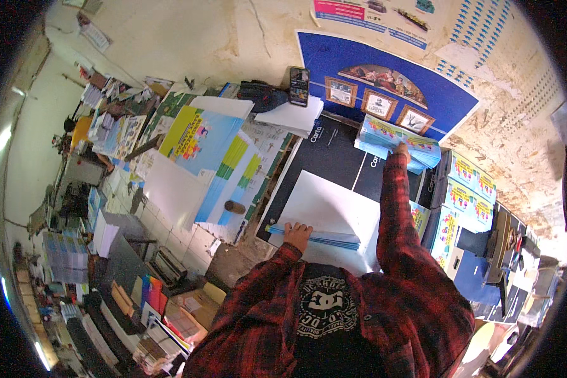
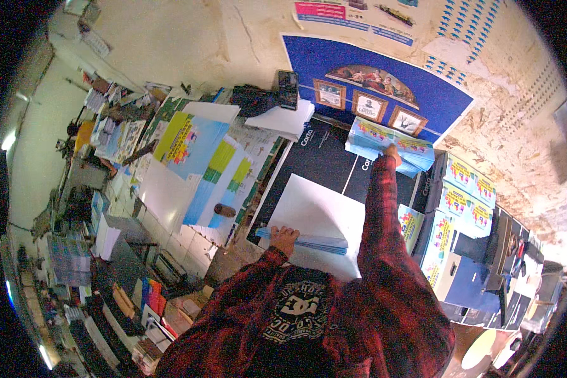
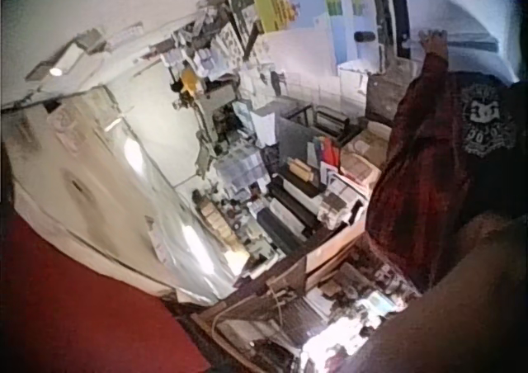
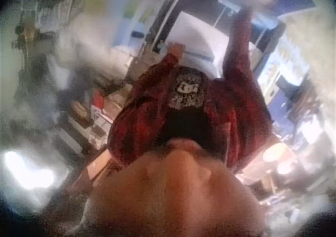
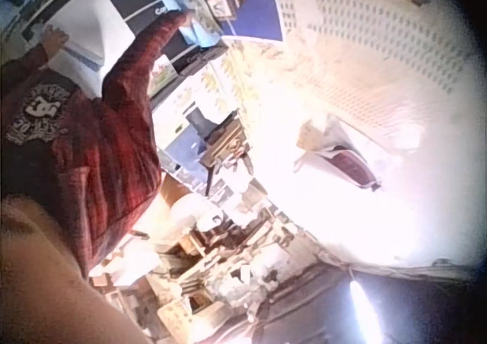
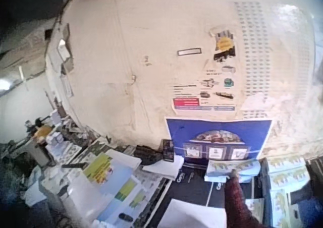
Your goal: The person repeatedly folds stacks of light blue printed papers in half by hand on a work table. The person aligns the edges of the paper stacks and presses down to create a crease, then places the folded stacks onto a growing pile on the right side of the table.
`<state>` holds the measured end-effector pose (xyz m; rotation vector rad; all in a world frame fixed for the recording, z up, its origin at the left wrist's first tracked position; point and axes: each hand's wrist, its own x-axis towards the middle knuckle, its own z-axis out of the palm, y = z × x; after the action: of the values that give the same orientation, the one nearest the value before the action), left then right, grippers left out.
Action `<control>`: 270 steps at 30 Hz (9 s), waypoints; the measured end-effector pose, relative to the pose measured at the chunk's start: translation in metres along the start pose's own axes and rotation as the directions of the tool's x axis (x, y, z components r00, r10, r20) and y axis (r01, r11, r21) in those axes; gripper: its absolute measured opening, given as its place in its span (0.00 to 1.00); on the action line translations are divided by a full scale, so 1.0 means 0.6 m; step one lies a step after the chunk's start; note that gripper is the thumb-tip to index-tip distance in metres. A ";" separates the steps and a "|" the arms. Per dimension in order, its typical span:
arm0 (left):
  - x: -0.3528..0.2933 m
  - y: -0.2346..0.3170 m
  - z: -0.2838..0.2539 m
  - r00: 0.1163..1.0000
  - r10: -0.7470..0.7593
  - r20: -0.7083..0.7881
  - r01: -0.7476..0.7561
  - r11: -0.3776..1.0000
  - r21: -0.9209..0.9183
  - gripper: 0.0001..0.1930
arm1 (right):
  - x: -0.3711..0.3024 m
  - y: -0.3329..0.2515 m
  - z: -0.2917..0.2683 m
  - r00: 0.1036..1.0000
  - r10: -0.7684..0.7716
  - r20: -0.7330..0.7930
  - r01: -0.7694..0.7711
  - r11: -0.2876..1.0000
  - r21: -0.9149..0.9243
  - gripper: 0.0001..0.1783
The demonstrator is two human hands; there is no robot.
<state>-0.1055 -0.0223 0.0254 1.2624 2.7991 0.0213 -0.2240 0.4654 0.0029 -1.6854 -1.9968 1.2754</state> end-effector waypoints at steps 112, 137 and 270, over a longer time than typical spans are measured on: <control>-0.025 0.004 -0.033 0.999 0.030 0.020 -0.027 0.992 -0.125 0.50 | -0.475 0.147 -0.075 0.126 -0.456 0.881 0.900 0.427 0.093 0.31; -0.026 0.005 -0.022 0.995 0.027 -0.101 -0.033 0.998 -0.056 0.51 | -0.488 0.132 -0.080 0.122 -0.389 0.913 0.936 0.352 0.024 0.26; -0.112 -0.010 0.020 0.937 -0.053 -0.347 -0.017 0.980 -0.197 0.41 | -0.523 0.156 -0.030 0.057 -0.265 0.963 0.743 0.655 0.136 0.27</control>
<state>-0.0651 -0.0768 0.0172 1.2952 2.9988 0.5647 -0.0508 0.1913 0.0525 0.2902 -3.2422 1.7660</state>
